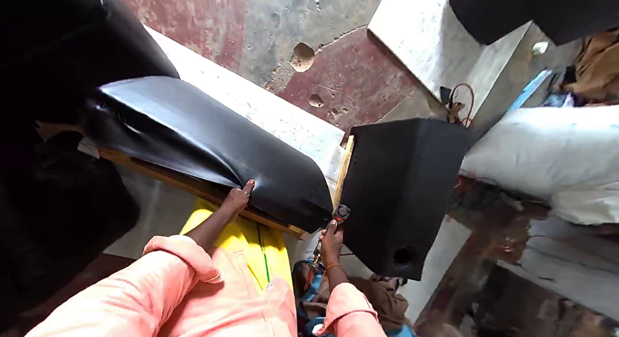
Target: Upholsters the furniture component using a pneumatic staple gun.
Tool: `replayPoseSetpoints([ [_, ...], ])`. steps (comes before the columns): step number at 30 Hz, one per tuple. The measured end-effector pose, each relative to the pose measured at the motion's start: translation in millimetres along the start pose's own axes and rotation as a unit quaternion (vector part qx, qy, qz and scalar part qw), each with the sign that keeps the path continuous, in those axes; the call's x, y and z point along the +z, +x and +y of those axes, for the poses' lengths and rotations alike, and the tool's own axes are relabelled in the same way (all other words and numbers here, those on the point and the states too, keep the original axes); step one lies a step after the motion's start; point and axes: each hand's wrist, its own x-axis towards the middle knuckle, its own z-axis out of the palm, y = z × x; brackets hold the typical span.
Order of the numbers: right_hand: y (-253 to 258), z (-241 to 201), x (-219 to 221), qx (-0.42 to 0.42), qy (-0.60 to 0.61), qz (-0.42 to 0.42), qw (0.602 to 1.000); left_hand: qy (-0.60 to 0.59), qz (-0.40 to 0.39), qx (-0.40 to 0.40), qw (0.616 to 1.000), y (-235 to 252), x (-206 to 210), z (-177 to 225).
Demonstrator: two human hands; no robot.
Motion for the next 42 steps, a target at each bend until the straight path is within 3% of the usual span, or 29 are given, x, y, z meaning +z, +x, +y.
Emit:
replayPoseSetpoints([
  [6, 6, 9, 24, -0.001, 0.022, 0.009, 1.000, 0.047, 0.026, 0.008, 0.999, -24, -2, 17],
  [12, 14, -4, 1, -0.008, 0.009, -0.044, 0.999, 0.009, 0.045, 0.006, 0.999, -29, 1, 15],
  [15, 16, -25, -32, 0.050, 0.161, -0.081, 0.982, 0.097, 0.035, -0.002, 0.995, -20, -8, 11],
  [19, 3, -62, -78, 0.126, 0.418, -0.075, 0.897, 0.268, -0.013, 0.019, 0.963, 5, -21, 8],
  [21, -1, -80, -94, 0.122, 0.450, -0.097, 0.879, 0.333, -0.017, 0.033, 0.942, 21, -22, 12],
  [24, -3, -108, -109, 0.127, 0.306, -0.192, 0.924, 0.429, -0.010, 0.038, 0.902, 39, -19, 30],
  [26, -4, -123, -105, 0.046, 0.074, -0.268, 0.959, 0.464, -0.021, 0.044, 0.884, 53, -16, 45],
  [27, -4, -130, -99, -0.031, -0.088, -0.295, 0.951, 0.474, -0.032, 0.045, 0.879, 59, -15, 51],
  [29, -8, -149, -75, -0.160, -0.408, -0.289, 0.851, 0.482, -0.046, 0.045, 0.874, 69, -13, 64],
  [31, -20, -157, -44, -0.240, -0.603, -0.236, 0.723, 0.473, -0.046, 0.051, 0.878, 77, -11, 70],
  [32, -25, -154, -31, -0.276, -0.649, -0.211, 0.677, 0.464, -0.046, 0.053, 0.883, 78, -9, 72],
  [34, -28, -148, -11, -0.324, -0.681, -0.178, 0.633, 0.451, -0.032, 0.067, 0.889, 82, -7, 78],
  [42, -19, -164, 21, -0.300, -0.730, -0.120, 0.602, 0.439, -0.009, 0.100, 0.893, 88, 4, 109],
])
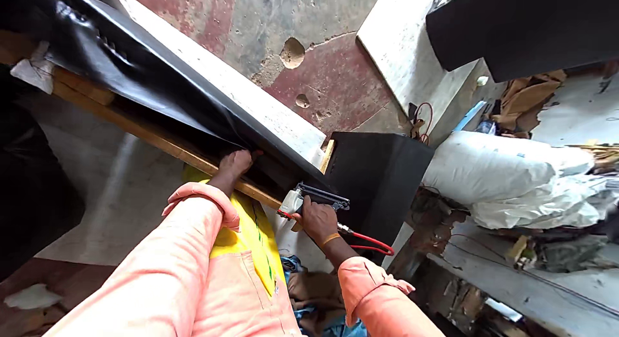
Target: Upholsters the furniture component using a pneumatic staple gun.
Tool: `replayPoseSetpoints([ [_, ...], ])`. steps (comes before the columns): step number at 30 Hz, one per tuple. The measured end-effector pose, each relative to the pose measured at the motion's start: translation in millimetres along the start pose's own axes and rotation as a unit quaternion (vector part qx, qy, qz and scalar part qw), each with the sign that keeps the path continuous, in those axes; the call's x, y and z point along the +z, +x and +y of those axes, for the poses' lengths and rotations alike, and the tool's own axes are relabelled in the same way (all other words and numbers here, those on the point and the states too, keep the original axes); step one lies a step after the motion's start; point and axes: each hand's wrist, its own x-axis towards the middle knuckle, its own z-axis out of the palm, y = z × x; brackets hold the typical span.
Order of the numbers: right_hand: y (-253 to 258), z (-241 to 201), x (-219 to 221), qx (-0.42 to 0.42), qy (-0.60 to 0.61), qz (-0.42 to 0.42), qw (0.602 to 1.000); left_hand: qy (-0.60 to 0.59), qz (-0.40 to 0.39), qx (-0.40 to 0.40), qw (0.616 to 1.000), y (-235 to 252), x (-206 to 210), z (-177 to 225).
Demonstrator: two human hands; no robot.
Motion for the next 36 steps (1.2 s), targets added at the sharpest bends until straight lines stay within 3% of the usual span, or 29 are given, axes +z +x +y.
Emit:
replayPoseSetpoints([
  [8, 18, 1, -32, 0.034, -0.018, -0.027, 0.999, -0.026, 0.009, 0.000, 1.000, 3, 0, 9],
  [15, 17, -28, -58, -0.022, -0.062, 0.029, 0.997, -0.040, 0.016, 0.002, 0.999, 5, -7, 13],
  [27, 29, -58, -111, -0.031, -0.134, 0.036, 0.990, -0.127, 0.037, 0.006, 0.991, -9, -22, 20],
  [30, 32, -66, -125, -0.030, -0.133, 0.035, 0.990, -0.166, -0.073, 0.032, 0.983, -59, -69, 11],
  [31, 32, -66, -125, -0.027, -0.135, 0.036, 0.990, -0.168, -0.074, 0.037, 0.982, -61, -70, 11],
  [34, 28, -72, -126, -0.029, -0.148, 0.039, 0.988, -0.155, 0.024, 0.021, 0.987, -17, -32, 17],
  [36, 27, -84, -129, -0.049, -0.163, 0.056, 0.984, -0.155, 0.008, 0.013, 0.988, -9, -29, 15],
])
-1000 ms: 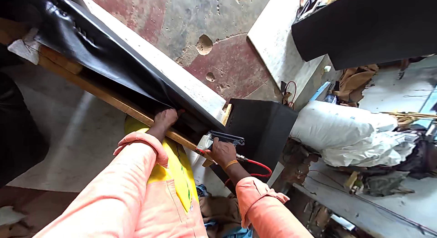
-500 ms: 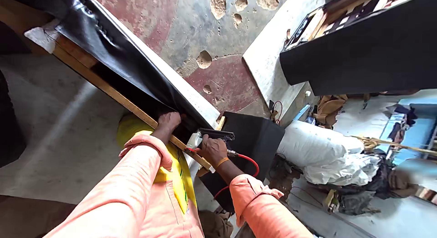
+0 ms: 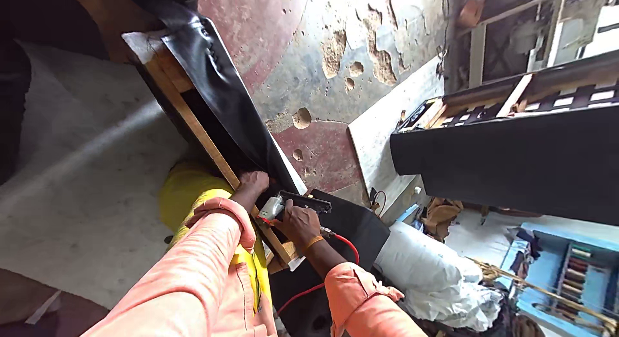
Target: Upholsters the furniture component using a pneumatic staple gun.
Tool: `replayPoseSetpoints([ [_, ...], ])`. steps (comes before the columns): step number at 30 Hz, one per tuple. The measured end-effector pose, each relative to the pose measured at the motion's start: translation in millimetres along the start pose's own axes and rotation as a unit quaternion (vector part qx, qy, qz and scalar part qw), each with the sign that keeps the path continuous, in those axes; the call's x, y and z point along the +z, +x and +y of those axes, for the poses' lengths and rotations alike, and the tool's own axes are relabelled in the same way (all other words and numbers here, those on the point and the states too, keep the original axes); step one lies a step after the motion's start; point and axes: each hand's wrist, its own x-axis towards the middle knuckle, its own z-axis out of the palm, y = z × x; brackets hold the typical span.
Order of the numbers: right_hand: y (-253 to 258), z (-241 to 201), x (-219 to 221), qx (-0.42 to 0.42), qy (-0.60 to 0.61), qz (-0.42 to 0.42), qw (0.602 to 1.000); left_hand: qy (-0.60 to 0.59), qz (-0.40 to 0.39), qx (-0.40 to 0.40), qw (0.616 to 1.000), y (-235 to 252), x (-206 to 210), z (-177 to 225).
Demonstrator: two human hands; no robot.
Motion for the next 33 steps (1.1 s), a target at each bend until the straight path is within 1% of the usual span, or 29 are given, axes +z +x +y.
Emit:
replayPoseSetpoints([
  [2, 6, -7, -8, -0.022, -0.007, 0.031, 0.999, -0.018, -0.009, -0.004, 1.000, -1, 1, -4],
  [4, 13, -14, -16, -0.024, -0.005, 0.028, 0.999, -0.026, -0.003, -0.011, 1.000, -1, 2, -10],
  [8, 9, -19, -15, -0.014, -0.001, 0.015, 1.000, -0.035, 0.011, -0.011, 0.999, 1, 1, -18],
  [9, 6, -21, -15, -0.014, 0.006, 0.007, 1.000, -0.064, 0.015, -0.016, 0.998, 2, -3, -23],
  [10, 5, -23, -14, -0.015, 0.007, 0.003, 1.000, -0.125, 0.023, -0.018, 0.992, 2, -11, -30],
  [11, 5, -24, -12, -0.020, 0.003, 0.001, 1.000, -0.232, 0.037, -0.019, 0.972, 2, -19, -39],
  [12, 4, -26, -10, -0.026, -0.002, -0.002, 1.000, -0.371, 0.064, -0.019, 0.926, -1, -26, -48],
  [13, 4, -27, -8, -0.031, -0.002, -0.002, 1.000, -0.499, 0.100, -0.017, 0.861, -5, -33, -55],
  [14, 2, -28, -7, -0.036, 0.000, -0.004, 0.999, -0.586, 0.141, -0.015, 0.798, -10, -42, -62],
  [15, 1, -30, -6, -0.039, 0.006, -0.005, 0.999, -0.633, 0.184, -0.013, 0.752, -12, -52, -70],
  [16, -1, -33, -7, -0.039, 0.011, -0.006, 0.999, -0.655, 0.218, -0.012, 0.724, -14, -62, -78],
  [17, -3, -36, -8, -0.037, 0.015, -0.008, 0.999, -0.661, 0.238, -0.011, 0.712, -18, -70, -85],
  [18, -5, -39, -7, -0.034, 0.019, -0.009, 0.999, -0.656, 0.243, -0.011, 0.714, -21, -76, -90],
  [20, -8, -46, -5, -0.026, 0.028, -0.011, 0.999, -0.638, 0.219, -0.014, 0.738, -29, -82, -94],
  [23, -15, -60, 2, -0.026, 0.045, -0.021, 0.998, -0.613, 0.207, -0.022, 0.762, -30, -78, -106],
  [25, -20, -72, 7, -0.038, 0.050, -0.035, 0.997, -0.587, 0.200, -0.019, 0.784, -30, -71, -124],
  [26, -22, -80, 10, -0.043, 0.052, -0.046, 0.997, -0.564, 0.185, -0.018, 0.805, -33, -67, -137],
  [28, -30, -95, 17, -0.042, 0.065, -0.070, 0.995, -0.484, 0.149, -0.026, 0.862, -43, -57, -166],
  [30, -29, -104, 14, -0.029, 0.083, -0.072, 0.994, -0.397, 0.109, -0.024, 0.911, -56, -62, -185],
  [31, -29, -105, 13, -0.023, 0.091, -0.077, 0.993, -0.359, 0.084, -0.023, 0.929, -65, -67, -187],
  [33, -29, -106, 8, -0.015, 0.096, -0.090, 0.991, -0.312, 0.046, -0.025, 0.949, -81, -80, -182],
])
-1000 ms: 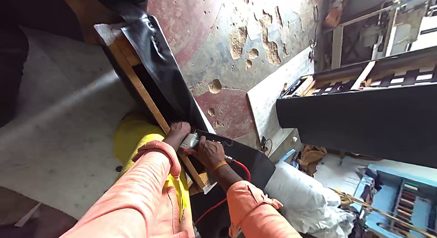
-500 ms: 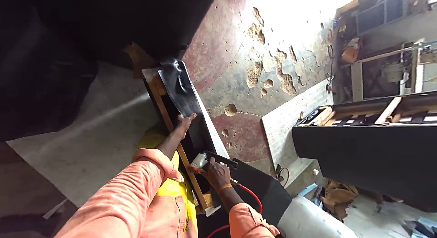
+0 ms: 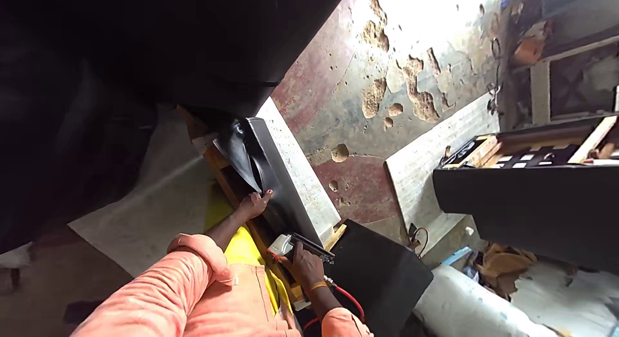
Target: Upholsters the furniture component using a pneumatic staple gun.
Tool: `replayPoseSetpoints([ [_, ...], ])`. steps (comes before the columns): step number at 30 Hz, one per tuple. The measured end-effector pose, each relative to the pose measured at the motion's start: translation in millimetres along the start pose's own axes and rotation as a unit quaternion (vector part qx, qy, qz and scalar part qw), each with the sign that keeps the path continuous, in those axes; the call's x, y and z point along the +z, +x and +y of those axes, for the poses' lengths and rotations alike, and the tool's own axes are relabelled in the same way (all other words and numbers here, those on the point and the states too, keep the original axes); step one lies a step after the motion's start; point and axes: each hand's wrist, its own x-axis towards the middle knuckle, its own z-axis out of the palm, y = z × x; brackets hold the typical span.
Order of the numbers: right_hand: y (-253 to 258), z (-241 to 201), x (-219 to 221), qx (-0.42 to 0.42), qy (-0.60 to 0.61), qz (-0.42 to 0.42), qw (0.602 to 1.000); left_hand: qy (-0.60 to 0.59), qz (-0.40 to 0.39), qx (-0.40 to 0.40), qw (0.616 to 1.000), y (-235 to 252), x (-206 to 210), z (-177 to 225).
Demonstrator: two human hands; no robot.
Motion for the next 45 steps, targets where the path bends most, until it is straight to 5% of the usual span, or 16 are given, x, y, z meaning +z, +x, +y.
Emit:
replayPoseSetpoints([
  [10, -6, -12, -22, 0.024, -0.006, -0.043, 0.999, 0.093, -0.034, 0.019, 0.995, 6, -18, -12],
  [18, -9, -34, -78, 0.014, -0.017, 0.000, 1.000, 0.319, -0.008, 0.069, 0.945, 38, -25, 49],
  [22, -1, -29, -99, 0.023, -0.038, 0.019, 0.999, 0.316, -0.126, 0.050, 0.939, -4, -63, 105],
  [25, 5, -22, -100, 0.014, -0.068, 0.024, 0.997, 0.311, -0.129, 0.048, 0.940, 1, -66, 110],
  [28, 11, -21, -99, 0.006, -0.095, 0.020, 0.995, 0.270, -0.046, 0.103, 0.956, 34, -44, 90],
  [34, 28, -17, -115, 0.062, -0.092, 0.024, 0.994, 0.319, -0.085, 0.075, 0.941, 104, -17, 94],
  [40, 28, -19, -129, 0.039, -0.115, 0.026, 0.992, 0.290, -0.084, 0.064, 0.951, 90, -25, 110],
  [43, 29, -22, -138, 0.018, -0.112, 0.049, 0.992, 0.260, -0.154, 0.040, 0.952, 52, -52, 122],
  [45, 36, -26, -139, 0.018, -0.115, 0.056, 0.992, 0.283, -0.109, 0.054, 0.951, 72, -38, 108],
])
